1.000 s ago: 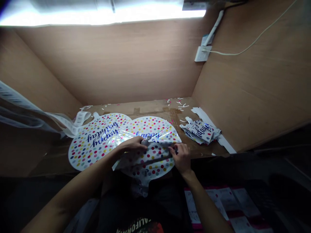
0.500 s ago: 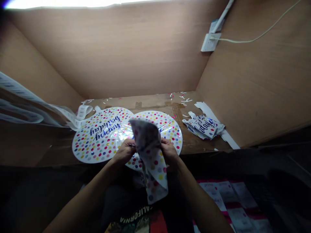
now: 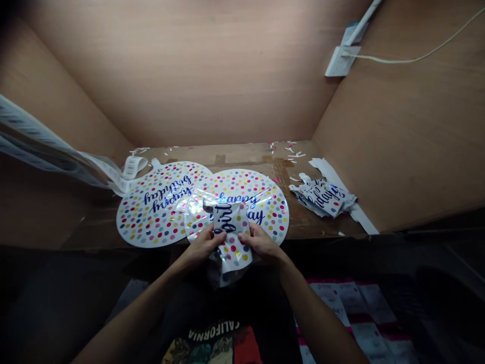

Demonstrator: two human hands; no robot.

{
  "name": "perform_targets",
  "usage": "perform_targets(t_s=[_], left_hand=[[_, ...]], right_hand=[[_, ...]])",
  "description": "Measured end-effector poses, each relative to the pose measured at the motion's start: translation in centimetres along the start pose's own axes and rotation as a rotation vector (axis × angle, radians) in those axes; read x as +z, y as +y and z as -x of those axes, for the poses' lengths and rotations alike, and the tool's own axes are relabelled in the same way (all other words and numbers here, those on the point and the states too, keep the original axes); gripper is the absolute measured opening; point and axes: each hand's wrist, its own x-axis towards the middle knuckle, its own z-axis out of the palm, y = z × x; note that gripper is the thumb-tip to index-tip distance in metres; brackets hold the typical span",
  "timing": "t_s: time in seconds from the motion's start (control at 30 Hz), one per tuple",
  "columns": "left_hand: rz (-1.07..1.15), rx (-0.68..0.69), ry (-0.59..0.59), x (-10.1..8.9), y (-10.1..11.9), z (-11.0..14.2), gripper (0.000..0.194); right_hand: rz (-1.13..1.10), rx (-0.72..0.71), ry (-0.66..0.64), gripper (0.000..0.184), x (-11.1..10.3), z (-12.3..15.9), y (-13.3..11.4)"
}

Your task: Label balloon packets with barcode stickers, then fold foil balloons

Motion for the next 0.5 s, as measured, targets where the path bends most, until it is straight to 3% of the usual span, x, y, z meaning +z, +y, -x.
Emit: perform_targets(t_s=[0.1, 0.17, 0.23, 0.3, 0.4, 0.5], left_hand=[[0.064, -0.008, -0.117, 0.0, 0.2, 0.6, 0.054], [0.06, -0.018, -0.113, -0.5, 0.1, 0.9, 0.045], [-0.02, 0.0, -0.081, -1.3, 0.1, 0.8, 0.026], [-0.059, 0.018, -0.07, -2.0, 0.2, 0.6, 0.014], [-0.036, -0.001, -0.116, -2.3, 1.1, 0.3, 0.024], [-0.338, 0.156, -0.121, -1.5, 2.1, 0.0, 0.021]], right_hand=[[-0.08, -0.003, 0.003, 0.047, 0.4, 1.1, 0.3], [-0.151, -0.026, -0.012, 0.046, 0.5, 1.5, 0.1], [-0.166, -0.065, -0.003, 0.032, 0.4, 1.8, -0.2], [-0.117, -0.122, 0.038, 0.015, 0.2, 1.9, -0.6], [0.072, -0.215, 0.05, 0.01, -0.5, 1.8, -1.2], [0.169, -0.237, 0.098, 0.007, -1.1, 1.1, -1.8]])
